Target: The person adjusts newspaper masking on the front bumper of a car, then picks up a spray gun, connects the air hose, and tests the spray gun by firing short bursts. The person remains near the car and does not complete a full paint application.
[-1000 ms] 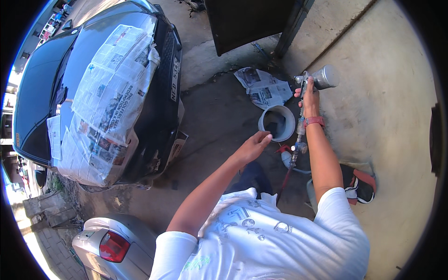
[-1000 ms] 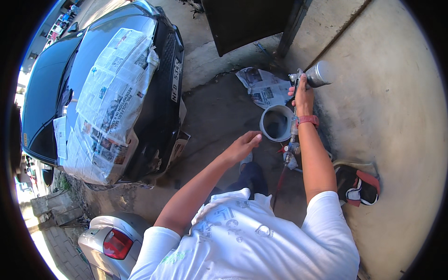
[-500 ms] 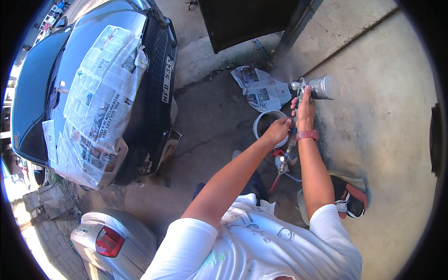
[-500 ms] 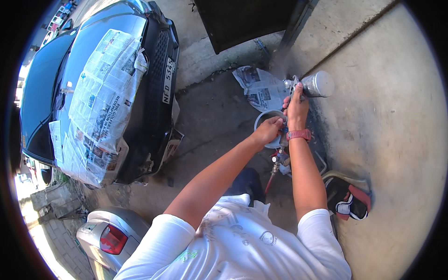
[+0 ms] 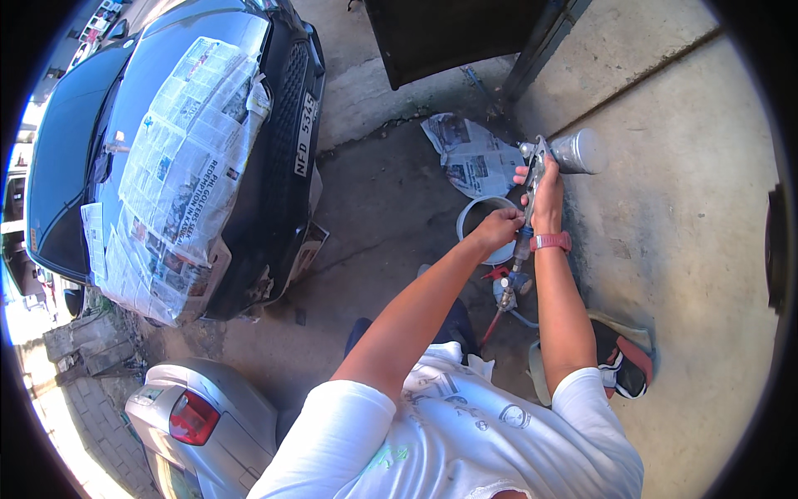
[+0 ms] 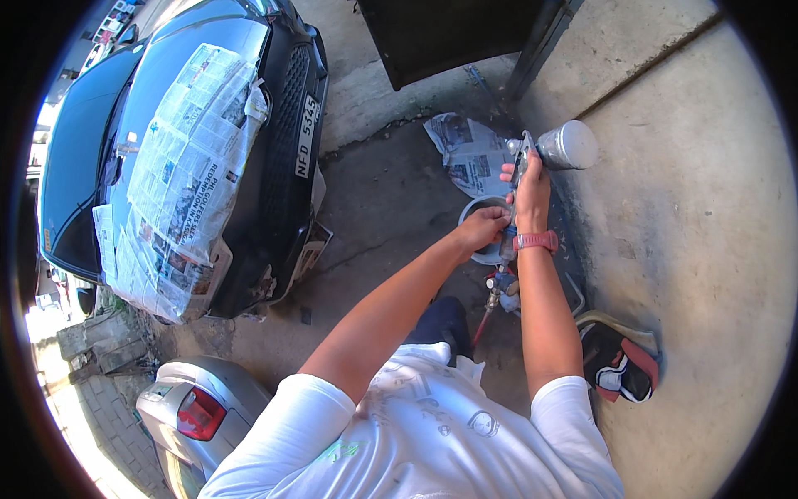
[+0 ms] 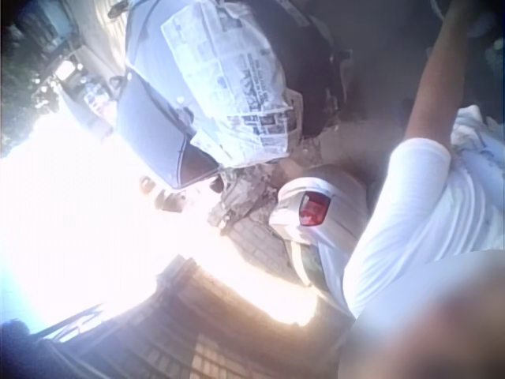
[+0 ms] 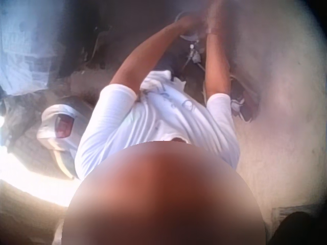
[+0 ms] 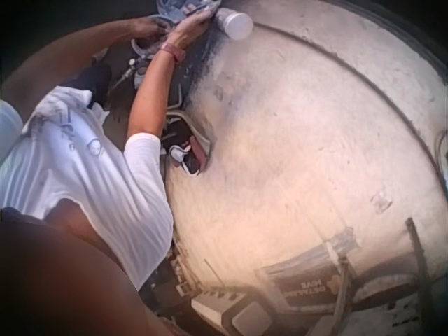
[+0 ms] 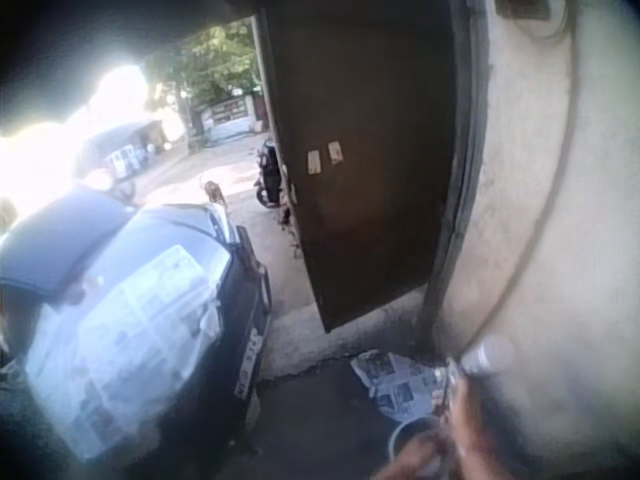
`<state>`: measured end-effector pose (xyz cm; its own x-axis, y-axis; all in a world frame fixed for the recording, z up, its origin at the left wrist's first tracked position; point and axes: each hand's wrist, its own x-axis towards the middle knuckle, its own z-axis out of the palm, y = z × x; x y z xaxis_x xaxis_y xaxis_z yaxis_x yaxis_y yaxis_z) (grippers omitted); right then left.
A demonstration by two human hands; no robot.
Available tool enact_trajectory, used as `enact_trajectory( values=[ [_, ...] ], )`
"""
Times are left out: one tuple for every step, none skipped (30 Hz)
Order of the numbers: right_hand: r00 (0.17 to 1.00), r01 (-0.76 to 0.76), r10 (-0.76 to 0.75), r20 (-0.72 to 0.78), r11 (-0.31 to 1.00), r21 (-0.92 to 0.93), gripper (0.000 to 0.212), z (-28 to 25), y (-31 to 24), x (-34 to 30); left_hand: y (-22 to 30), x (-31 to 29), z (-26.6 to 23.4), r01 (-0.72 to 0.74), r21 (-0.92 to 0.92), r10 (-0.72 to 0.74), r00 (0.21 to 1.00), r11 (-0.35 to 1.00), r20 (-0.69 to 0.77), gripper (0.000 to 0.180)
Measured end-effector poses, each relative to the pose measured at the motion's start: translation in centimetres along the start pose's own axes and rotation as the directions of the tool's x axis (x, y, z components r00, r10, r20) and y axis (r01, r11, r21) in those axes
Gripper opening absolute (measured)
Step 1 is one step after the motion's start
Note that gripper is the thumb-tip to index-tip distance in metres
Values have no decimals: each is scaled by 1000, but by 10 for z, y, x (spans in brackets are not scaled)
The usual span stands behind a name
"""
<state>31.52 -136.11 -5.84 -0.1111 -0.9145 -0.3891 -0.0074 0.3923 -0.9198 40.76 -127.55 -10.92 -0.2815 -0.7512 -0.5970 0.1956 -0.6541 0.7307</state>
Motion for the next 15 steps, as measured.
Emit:
enact_trajectory(
  values=[
    [1000, -19, 18, -19, 998, -59, 74, 0, 0, 0, -1, 1, 1, 5, 1, -5, 1000, 1000, -10, 17],
    [998, -53, 48, -40, 992, -114, 74, 1, -1, 1, -2, 2, 2, 8, 3, -8, 1000, 1000, -21, 17],
    [993, -77, 60, -99, 983, -170, 75, 1, -1, 0, -3, 4, 2, 10, -19, -10, 1000, 1000, -19, 16],
    [996, -65, 55, -66, 985, -159, 74, 2, -2, 0, -4, 5, 2, 7, 13, -7, 999, 1000, -34, 16],
    [997, -44, 34, -71, 987, -151, 74, 2, -2, -1, -5, 6, 1, 4, 19, -3, 999, 1000, -35, 16],
    [998, -15, 5, -70, 989, -146, 73, 2, -2, -2, -6, 7, 1, -1, 25, 2, 999, 1000, -37, 16],
    [997, -9, 0, -75, 992, -125, 72, 2, -3, -3, -7, 8, 1, 5, 15, -4, 999, 1000, -34, 16],
    [997, 4, -12, -76, 994, -106, 71, 2, -3, -4, -7, 9, 1, 10, 5, -10, 999, 1000, -32, 16],
    [999, 22, -25, -36, 996, -81, 71, 2, -3, -4, -8, 9, 2, 16, -5, -17, 999, 1000, -29, 15],
    [998, -5, -3, -61, 991, -131, 72, 2, -3, -5, -9, 8, 2, 13, -4, -13, 999, 1000, -30, 15],
    [999, -26, 18, -45, 984, -176, 72, 2, -3, -5, -9, 8, 2, 8, -4, -9, 999, 1000, -31, 15],
    [998, -46, 34, -59, 973, -228, 73, 1, -3, -5, -9, 7, 2, 4, -3, -4, 999, 1000, -33, 15],
    [999, -44, 38, -32, 974, -221, 74, 1, -3, -5, -9, 6, 2, 5, -20, -6, 1000, 1000, -28, 14],
    [999, -43, 36, -33, 974, -221, 75, 1, -2, -6, -8, 5, 1, 7, -37, -7, 1000, 999, -23, 14],
    [998, -36, 22, -62, 972, -232, 75, 1, -2, -7, -8, 4, 1, 5, -60, -6, 1000, 998, -15, 14]
  ],
)
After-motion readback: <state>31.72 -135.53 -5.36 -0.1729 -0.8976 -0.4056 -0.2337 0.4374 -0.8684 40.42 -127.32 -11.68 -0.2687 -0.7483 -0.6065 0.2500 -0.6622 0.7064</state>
